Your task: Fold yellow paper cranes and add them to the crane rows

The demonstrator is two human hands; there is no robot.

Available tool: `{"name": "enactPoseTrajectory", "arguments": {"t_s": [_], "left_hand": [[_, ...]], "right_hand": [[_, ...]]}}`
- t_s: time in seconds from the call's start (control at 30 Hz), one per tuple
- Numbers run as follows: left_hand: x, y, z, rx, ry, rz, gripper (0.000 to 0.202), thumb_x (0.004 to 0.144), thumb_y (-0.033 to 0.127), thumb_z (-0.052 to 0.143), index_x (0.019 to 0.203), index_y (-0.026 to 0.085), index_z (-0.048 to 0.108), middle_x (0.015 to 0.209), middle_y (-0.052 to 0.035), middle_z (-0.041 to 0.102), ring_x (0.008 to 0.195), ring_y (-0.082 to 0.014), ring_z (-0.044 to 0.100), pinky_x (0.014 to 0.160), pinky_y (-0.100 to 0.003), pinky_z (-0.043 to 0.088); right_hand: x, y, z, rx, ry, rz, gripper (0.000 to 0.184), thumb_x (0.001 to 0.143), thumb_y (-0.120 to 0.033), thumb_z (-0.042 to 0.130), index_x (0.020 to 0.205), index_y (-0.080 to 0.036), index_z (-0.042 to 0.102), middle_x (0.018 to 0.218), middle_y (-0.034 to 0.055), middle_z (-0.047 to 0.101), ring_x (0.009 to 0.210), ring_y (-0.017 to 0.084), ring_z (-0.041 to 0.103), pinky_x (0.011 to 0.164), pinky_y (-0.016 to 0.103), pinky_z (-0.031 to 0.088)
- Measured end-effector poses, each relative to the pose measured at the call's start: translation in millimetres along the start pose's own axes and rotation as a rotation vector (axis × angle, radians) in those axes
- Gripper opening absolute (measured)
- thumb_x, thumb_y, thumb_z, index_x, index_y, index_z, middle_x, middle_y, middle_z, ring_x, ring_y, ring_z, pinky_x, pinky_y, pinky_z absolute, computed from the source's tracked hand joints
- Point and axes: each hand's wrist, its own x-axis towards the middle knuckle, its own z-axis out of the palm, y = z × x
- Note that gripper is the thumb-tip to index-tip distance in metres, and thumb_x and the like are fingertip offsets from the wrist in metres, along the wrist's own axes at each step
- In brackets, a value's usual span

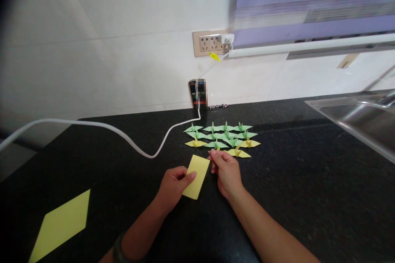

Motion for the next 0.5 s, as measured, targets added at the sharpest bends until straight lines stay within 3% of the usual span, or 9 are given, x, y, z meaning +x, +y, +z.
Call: {"name": "enactPoseTrajectory", "arguments": {"t_s": [0.2,0.5], "left_hand": [[2,-3,2.8,-0.234,0.085,-0.079,0.027,0.066,0.038,0.058,0.06,0.012,0.056,0.052,0.0011,0.052,0.047,-0.0093,0.046,0.044,-0.02,0.033],[3,-3,6.2,-0.414,0.195,-0.084,0.024,0.063,0.035,0.062,0.064,0.011,0.06,0.053,0.0001,0.056,0.048,-0.0107,0.05,0.046,-0.022,0.037]], "right_hand": [[-14,11,8,-0.173,-0.209,0.03,0.022,0.067,-0.035,0.06,0.065,-0.013,0.057,0.053,-0.0021,0.05,0.046,0.007,0.042,0.041,0.018,0.032],[-28,18,16,-0.352,-0.177,-0.014,0.023,0.071,-0.034,0.055,0.061,-0.013,0.055,0.047,-0.0035,0.045,0.043,0.007,0.038,0.041,0.018,0.029]]}}
